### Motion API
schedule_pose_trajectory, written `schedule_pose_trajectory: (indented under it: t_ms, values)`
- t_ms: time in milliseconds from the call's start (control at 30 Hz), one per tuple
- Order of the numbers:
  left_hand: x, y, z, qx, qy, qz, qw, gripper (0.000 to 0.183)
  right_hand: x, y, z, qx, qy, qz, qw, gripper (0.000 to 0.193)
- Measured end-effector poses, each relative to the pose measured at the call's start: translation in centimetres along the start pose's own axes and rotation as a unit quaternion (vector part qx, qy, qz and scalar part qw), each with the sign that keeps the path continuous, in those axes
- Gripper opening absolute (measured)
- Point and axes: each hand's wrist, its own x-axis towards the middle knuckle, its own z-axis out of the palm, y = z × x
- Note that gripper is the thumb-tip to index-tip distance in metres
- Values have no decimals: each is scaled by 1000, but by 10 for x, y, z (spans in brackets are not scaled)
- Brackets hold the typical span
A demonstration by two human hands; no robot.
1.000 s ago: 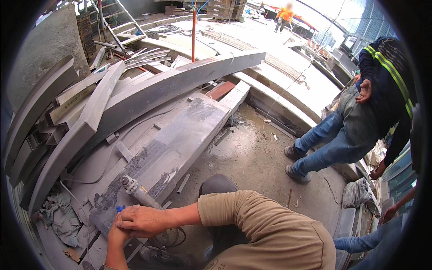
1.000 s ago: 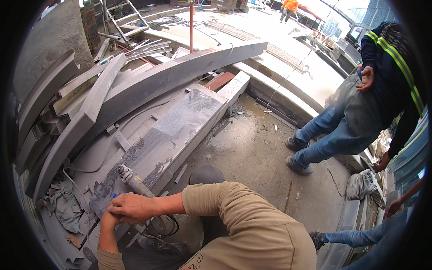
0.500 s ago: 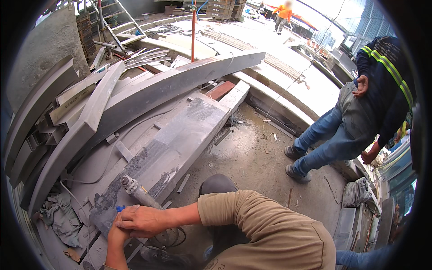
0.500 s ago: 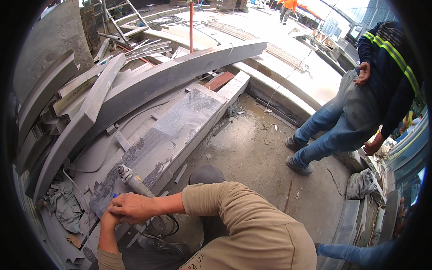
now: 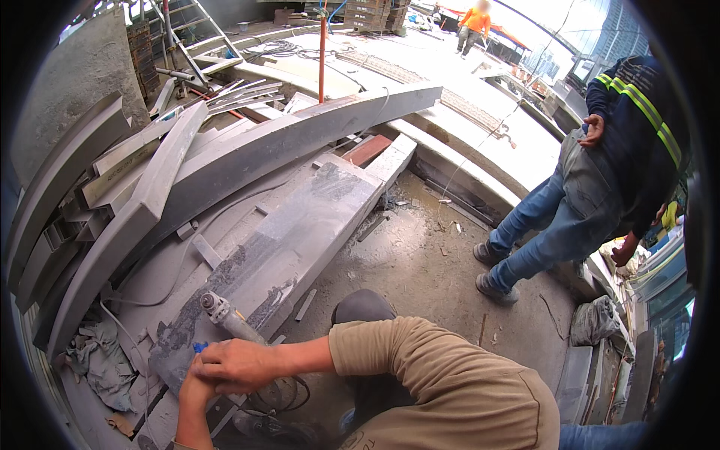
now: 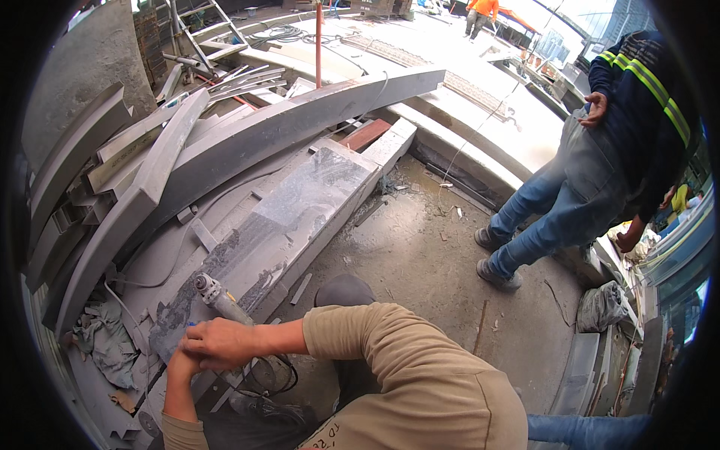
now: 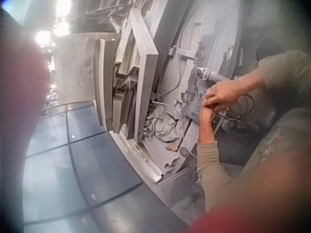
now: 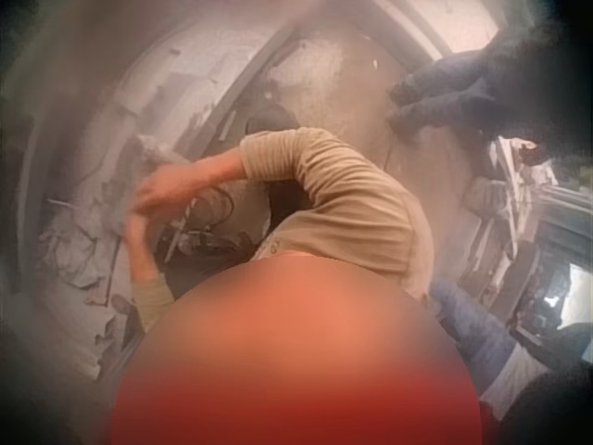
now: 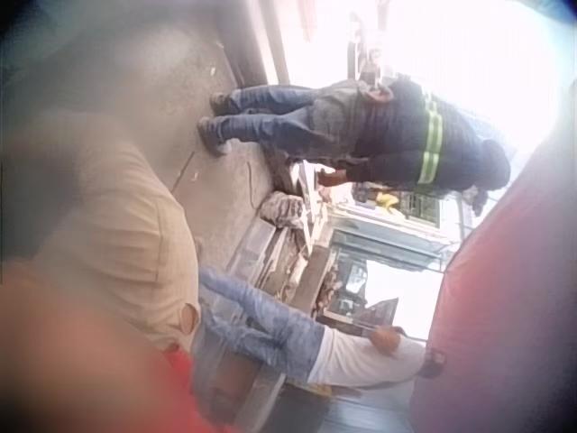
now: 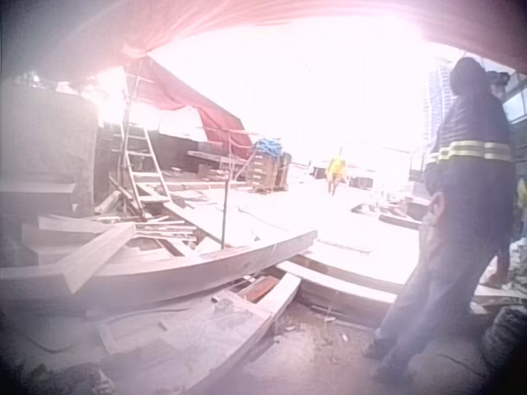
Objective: The person sits on the floor and uses an angle grinder to smooth a metal surface. They repeatedly stop to remove the grinding disc, inspect it, and reattach it to the tool.
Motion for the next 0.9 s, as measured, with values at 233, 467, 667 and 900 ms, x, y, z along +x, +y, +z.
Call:
schedule_pose_trajectory:
  t_ms: [233,467,667,900]
  values:
    - [7,42,-27,-84,96,-34,991,48,6,8,-17,-97,101,16,990,63]
    - [22,75,-47,-252,279,-39,926,65,14,17,-28,78,222,137,962,65]
    - [24,81,-49,-447,267,7,853,80,14,8,-33,119,222,170,953,65]
    - [28,81,-54,-527,277,-3,803,102,14,11,-40,143,208,204,946,66]
